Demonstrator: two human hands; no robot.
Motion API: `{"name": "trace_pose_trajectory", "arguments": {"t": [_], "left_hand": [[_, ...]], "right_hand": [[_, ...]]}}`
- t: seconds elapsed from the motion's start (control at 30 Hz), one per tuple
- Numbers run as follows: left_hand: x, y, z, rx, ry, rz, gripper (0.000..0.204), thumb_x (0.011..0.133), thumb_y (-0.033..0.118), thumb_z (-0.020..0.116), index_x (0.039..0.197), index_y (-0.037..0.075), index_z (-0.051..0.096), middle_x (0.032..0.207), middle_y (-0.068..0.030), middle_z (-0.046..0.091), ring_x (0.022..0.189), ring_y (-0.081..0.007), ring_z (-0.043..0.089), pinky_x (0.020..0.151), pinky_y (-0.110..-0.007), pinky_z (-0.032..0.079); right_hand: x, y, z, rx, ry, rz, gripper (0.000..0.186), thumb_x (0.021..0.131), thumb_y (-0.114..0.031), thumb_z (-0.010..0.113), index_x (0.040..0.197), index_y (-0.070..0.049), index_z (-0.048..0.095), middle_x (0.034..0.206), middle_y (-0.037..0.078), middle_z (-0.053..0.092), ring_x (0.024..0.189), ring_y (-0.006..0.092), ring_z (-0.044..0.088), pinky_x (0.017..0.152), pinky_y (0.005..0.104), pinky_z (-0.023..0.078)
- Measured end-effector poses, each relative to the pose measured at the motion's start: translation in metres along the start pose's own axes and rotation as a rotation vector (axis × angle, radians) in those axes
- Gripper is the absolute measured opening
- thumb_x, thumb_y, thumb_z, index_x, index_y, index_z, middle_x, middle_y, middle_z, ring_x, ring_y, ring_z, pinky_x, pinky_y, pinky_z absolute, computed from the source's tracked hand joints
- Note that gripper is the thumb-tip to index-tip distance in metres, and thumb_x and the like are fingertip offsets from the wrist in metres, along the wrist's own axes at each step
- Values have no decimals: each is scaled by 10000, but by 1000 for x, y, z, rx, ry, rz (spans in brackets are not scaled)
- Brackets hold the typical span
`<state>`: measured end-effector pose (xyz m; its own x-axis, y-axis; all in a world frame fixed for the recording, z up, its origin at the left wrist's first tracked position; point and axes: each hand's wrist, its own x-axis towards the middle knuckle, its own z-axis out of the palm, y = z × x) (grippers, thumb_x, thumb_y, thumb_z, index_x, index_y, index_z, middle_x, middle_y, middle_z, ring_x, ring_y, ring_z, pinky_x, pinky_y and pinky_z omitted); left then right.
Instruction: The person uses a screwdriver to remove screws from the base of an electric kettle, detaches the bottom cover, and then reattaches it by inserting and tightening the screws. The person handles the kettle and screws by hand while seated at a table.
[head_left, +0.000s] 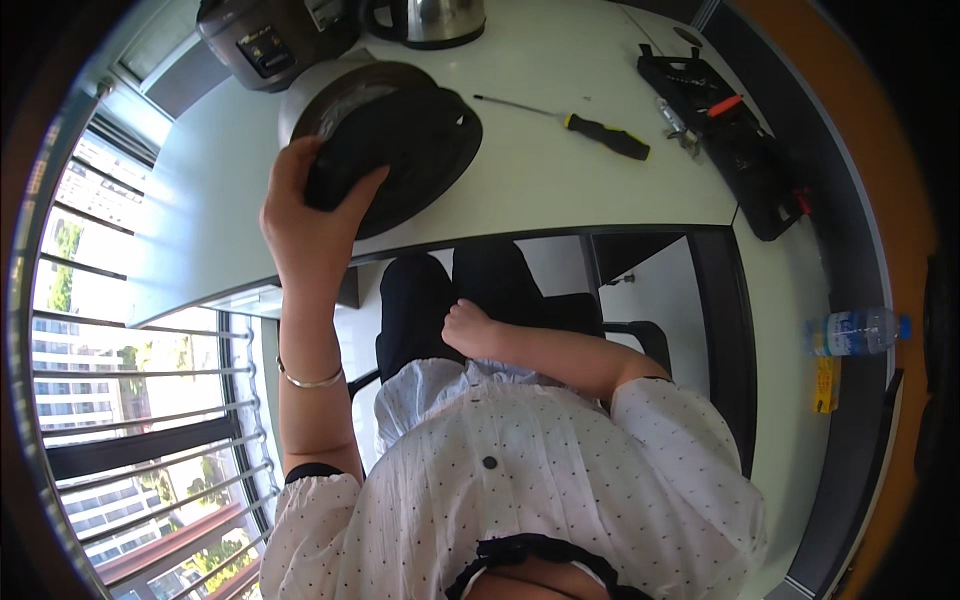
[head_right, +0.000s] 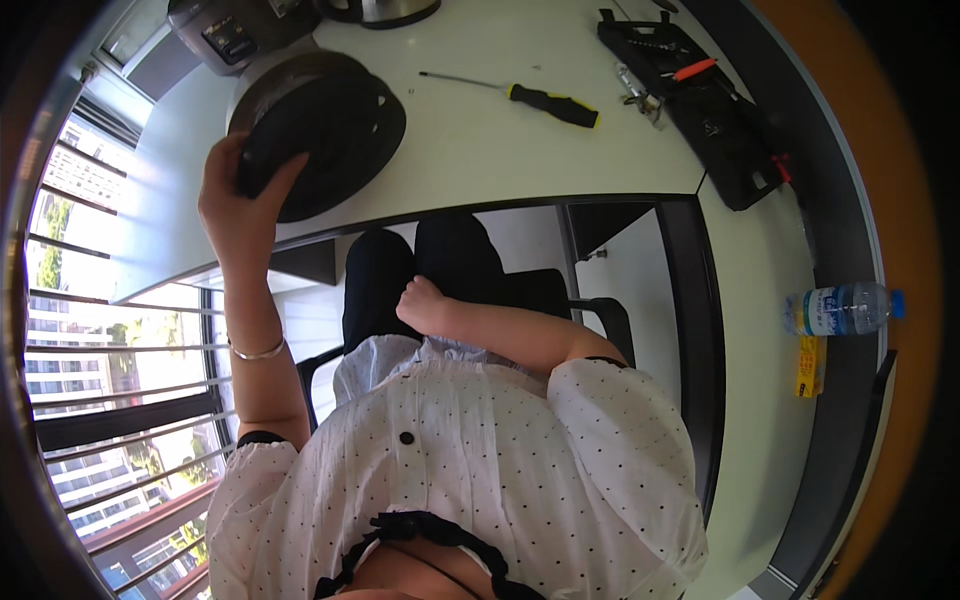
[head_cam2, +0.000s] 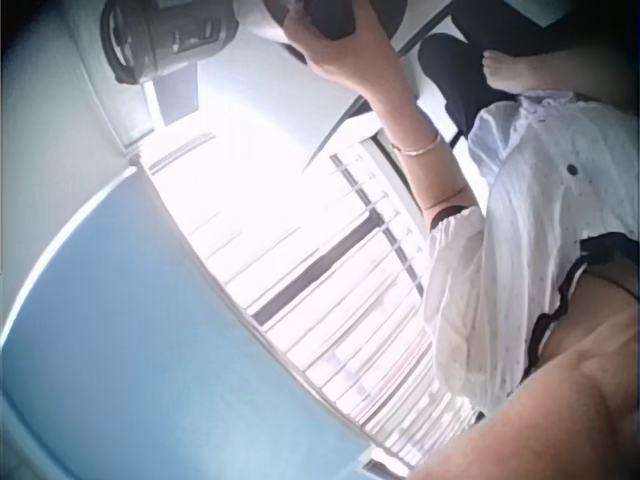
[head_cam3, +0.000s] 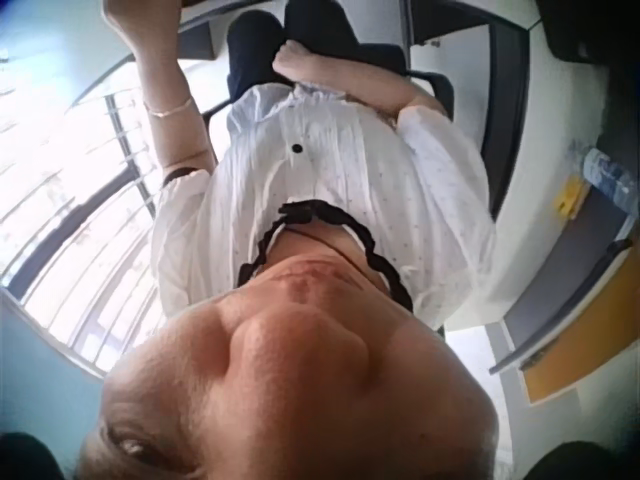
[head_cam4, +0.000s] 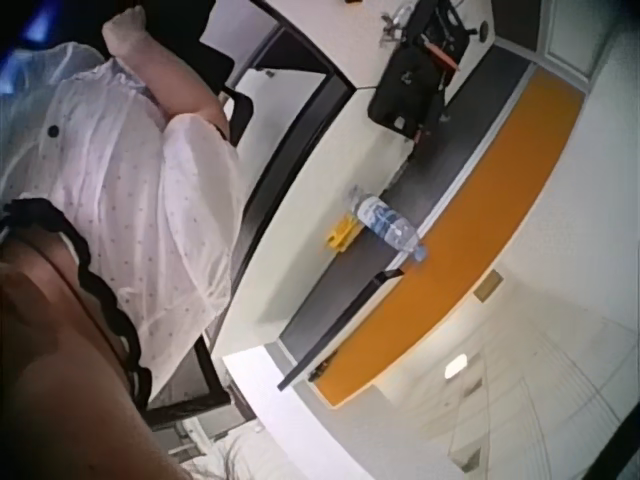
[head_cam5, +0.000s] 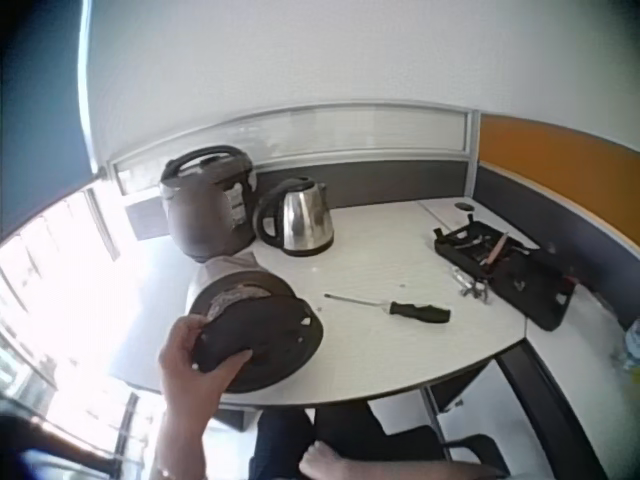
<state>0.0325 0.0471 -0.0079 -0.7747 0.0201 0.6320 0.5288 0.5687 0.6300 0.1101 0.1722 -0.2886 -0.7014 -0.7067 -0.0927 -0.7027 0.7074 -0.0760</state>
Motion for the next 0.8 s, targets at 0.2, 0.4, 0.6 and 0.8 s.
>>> {"name": "trace_pose_trajectory", "arguments": {"t": [0.2, 0.4, 0.6, 0.8], "left_hand": [[-6, 0, 2, -38, 9, 5, 474, 650, 136, 836, 1032, -4, 592, 912, -97, 649, 852, -175, 627, 791, -283, 494], [-17, -10, -1, -79, 66, 22, 464, 645, 116, 842, 1021, 18, 588, 897, -80, 637, 828, -165, 617, 760, -270, 490], [-24, -4, 1, -63, 71, 96, 448, 634, 81, 846, 993, 24, 584, 852, -73, 631, 756, -160, 615, 727, -261, 493], [-28, -5, -3, 6, 77, 202, 447, 616, 93, 857, 959, 24, 579, 791, -86, 619, 691, -175, 611, 673, -255, 489]], "right_hand": [[-34, 18, -67, 110, 317, 55, 83, 766, -150, 600, 736, -78, 626, 784, 67, 612, 763, 238, 593, 695, 362, 467], [-127, 53, -236, 241, 954, 129, 77, 787, -86, 642, 850, -67, 602, 833, 88, 588, 722, 270, 593, 605, 370, 503], [-162, 160, -288, -23, 1016, 724, 71, 839, -112, 621, 837, -47, 650, 800, 91, 619, 681, 262, 611, 595, 344, 477], [-142, 252, -264, 75, 432, 992, 136, 787, -193, 657, 847, -74, 689, 872, 87, 663, 825, 280, 640, 718, 376, 511]]}}
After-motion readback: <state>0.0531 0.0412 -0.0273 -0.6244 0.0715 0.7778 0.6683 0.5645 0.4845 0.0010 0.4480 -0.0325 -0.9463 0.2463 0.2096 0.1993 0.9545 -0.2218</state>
